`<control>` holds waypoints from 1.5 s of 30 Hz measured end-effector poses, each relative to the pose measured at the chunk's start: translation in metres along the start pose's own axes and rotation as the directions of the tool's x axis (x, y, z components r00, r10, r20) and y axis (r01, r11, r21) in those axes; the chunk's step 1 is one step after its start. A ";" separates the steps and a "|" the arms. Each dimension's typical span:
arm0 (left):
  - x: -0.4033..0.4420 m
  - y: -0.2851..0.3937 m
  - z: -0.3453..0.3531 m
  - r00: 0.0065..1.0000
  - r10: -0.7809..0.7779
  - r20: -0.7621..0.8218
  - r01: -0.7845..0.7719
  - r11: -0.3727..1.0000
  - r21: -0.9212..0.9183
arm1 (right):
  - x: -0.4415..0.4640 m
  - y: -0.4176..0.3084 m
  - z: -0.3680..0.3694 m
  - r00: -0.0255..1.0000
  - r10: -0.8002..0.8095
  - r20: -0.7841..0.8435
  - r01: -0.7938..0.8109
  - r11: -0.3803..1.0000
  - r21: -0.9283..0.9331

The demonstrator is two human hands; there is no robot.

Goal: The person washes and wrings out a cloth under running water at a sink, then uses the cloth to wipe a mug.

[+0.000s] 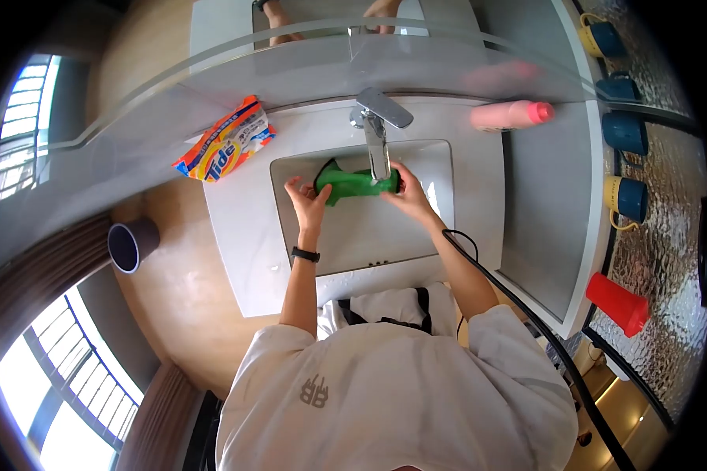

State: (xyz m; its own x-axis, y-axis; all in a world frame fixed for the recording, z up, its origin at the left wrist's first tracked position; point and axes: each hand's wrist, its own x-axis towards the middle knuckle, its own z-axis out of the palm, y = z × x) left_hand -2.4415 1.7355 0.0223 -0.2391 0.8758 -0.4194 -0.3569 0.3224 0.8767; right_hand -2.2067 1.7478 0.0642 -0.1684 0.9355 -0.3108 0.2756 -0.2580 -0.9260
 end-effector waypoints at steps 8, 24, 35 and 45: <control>-0.003 0.013 0.014 0.845 0.086 0.528 -0.500 0.474 0.724 | -0.002 -0.015 -0.003 0.988 -0.146 -0.045 0.067 0.674 -0.736; 0.017 -0.002 0.004 0.977 -0.084 0.195 0.040 0.975 0.218 | 0.068 0.061 0.045 0.966 0.148 0.210 -0.118 0.982 -0.147; 0.031 -0.081 0.072 0.894 -0.420 0.159 0.385 0.899 0.211 | 0.004 0.007 0.076 0.915 0.076 -0.396 -0.269 0.847 -0.458; 0.013 -0.036 0.066 0.857 -0.495 -0.145 0.515 0.821 0.245 | 0.018 0.009 0.110 0.851 0.120 -0.511 -0.301 0.909 -0.288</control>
State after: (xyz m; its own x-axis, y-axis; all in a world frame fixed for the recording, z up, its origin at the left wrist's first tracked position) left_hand -2.3720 1.7593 0.0007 -0.1596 0.5388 -0.8272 -0.1950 0.8042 0.5615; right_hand -2.3117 1.7361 0.0264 0.3732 0.8887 -0.2662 0.5739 -0.4466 -0.6864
